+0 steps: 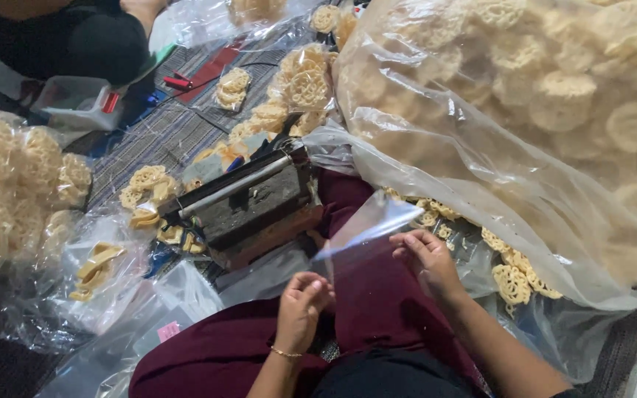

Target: Manually packing individual snacks into small plastic bags for distribution.

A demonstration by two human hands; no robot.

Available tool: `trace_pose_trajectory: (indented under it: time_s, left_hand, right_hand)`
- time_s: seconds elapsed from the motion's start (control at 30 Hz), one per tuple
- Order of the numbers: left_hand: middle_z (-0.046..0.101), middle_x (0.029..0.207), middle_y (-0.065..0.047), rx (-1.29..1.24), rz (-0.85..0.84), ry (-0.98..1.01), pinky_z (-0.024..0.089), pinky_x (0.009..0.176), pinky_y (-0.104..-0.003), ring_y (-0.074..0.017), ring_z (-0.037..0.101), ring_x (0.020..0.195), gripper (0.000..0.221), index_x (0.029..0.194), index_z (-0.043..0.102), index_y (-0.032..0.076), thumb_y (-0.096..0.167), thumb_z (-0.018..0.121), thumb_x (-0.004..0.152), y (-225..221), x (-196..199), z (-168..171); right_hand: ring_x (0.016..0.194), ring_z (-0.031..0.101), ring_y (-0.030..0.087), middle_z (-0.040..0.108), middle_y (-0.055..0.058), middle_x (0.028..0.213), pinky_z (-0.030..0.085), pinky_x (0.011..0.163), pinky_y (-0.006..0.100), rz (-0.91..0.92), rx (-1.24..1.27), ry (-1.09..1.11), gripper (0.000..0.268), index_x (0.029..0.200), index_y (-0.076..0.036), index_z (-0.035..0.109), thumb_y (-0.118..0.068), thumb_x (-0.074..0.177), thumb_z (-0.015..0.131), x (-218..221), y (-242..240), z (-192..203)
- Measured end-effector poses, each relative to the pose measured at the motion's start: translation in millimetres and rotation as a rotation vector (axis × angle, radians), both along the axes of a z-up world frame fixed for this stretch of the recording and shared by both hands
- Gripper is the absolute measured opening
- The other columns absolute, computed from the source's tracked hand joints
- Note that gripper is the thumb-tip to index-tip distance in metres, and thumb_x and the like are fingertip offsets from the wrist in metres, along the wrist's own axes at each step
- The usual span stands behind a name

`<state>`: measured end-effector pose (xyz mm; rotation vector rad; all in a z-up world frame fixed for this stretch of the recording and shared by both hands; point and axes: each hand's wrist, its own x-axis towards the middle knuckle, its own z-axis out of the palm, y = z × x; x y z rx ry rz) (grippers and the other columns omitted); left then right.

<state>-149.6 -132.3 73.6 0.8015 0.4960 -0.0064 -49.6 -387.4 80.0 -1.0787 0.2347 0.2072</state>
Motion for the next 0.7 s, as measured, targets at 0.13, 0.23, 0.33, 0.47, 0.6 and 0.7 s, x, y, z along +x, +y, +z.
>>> trace_pose_trajectory:
  time_s: [0.13, 0.23, 0.33, 0.47, 0.6, 0.7]
  left_hand:
    - [0.072, 0.097, -0.021, 0.089, 0.02, 0.037, 0.063, 0.081, -0.039, -0.0278, 0.071, 0.083, 0.032, 0.121, 0.057, -0.002, -0.004, 0.067, 0.091, 24.0, 3.9, 35.6]
    - [0.072, 0.088, -0.014, 0.321, 0.061, -0.083, 0.062, 0.071, -0.031, -0.0209, 0.07, 0.073, 0.047, 0.132, 0.057, 0.002, 0.006, 0.073, 0.088, 41.1, 0.2, 44.7]
    - [0.07, 0.092, -0.004, 0.594, 0.13, -0.037, 0.057, 0.062, -0.026, -0.0142, 0.068, 0.073, 0.023, 0.117, 0.072, 0.01, 0.01, 0.069, 0.095, 52.9, -6.9, 51.3]
    - [0.075, 0.106, -0.014, 0.603, 0.122, 0.013, 0.061, 0.085, -0.031, -0.0194, 0.072, 0.097, 0.025, 0.118, 0.072, -0.001, 0.004, 0.058, 0.097, 57.5, -5.4, 76.1]
    - [0.074, 0.103, -0.013, 0.631, 0.112, 0.022, 0.061, 0.088, -0.032, -0.0214, 0.072, 0.093, 0.031, 0.126, 0.069, -0.004, 0.002, 0.056, 0.098, 61.2, -11.9, 78.3]
    - [0.075, 0.096, -0.014, 0.71, 0.134, 0.039, 0.059, 0.083, -0.027, -0.0175, 0.071, 0.088, 0.024, 0.117, 0.072, -0.004, 0.005, 0.064, 0.097, 66.7, -16.0, 67.1]
  right_hand:
    - [0.089, 0.07, 0.021, 0.074, 0.016, 0.118, 0.057, 0.088, 0.035, 0.072, -0.285, 0.05, 0.02, 0.115, 0.0, 0.066, -0.009, 0.1, 0.057, 1.1, -0.8, 55.1]
    - [0.114, 0.065, 0.022, 0.067, 0.01, 0.129, 0.056, 0.093, 0.033, 0.145, -0.719, 0.228, 0.042, 0.136, -0.012, 0.058, -0.027, 0.096, 0.058, 20.4, -25.2, 76.0]
    - [0.078, 0.062, 0.014, 0.074, 0.001, 0.112, 0.044, 0.055, 0.022, 0.157, -1.007, 0.417, 0.028, 0.128, -0.026, 0.068, -0.025, 0.101, 0.062, 65.5, -91.1, 35.5]
    - [0.096, 0.062, 0.031, 0.063, 0.016, 0.109, 0.046, 0.08, 0.043, 0.013, -1.261, 0.104, 0.054, 0.122, -0.007, 0.061, -0.057, 0.101, 0.064, 140.6, -169.7, 20.2]
    - [0.16, -0.004, 0.029, -0.018, 0.003, 0.168, 0.012, 0.131, 0.049, -0.052, -1.218, 0.067, 0.082, 0.167, -0.009, 0.0, -0.03, 0.112, 0.057, 146.3, -129.6, 102.2]
    - [0.16, 0.001, 0.024, -0.011, 0.006, 0.171, 0.007, 0.13, 0.056, -0.027, -1.389, 0.284, 0.085, 0.165, -0.015, 0.003, -0.035, 0.104, 0.058, 132.0, -70.2, 129.1]
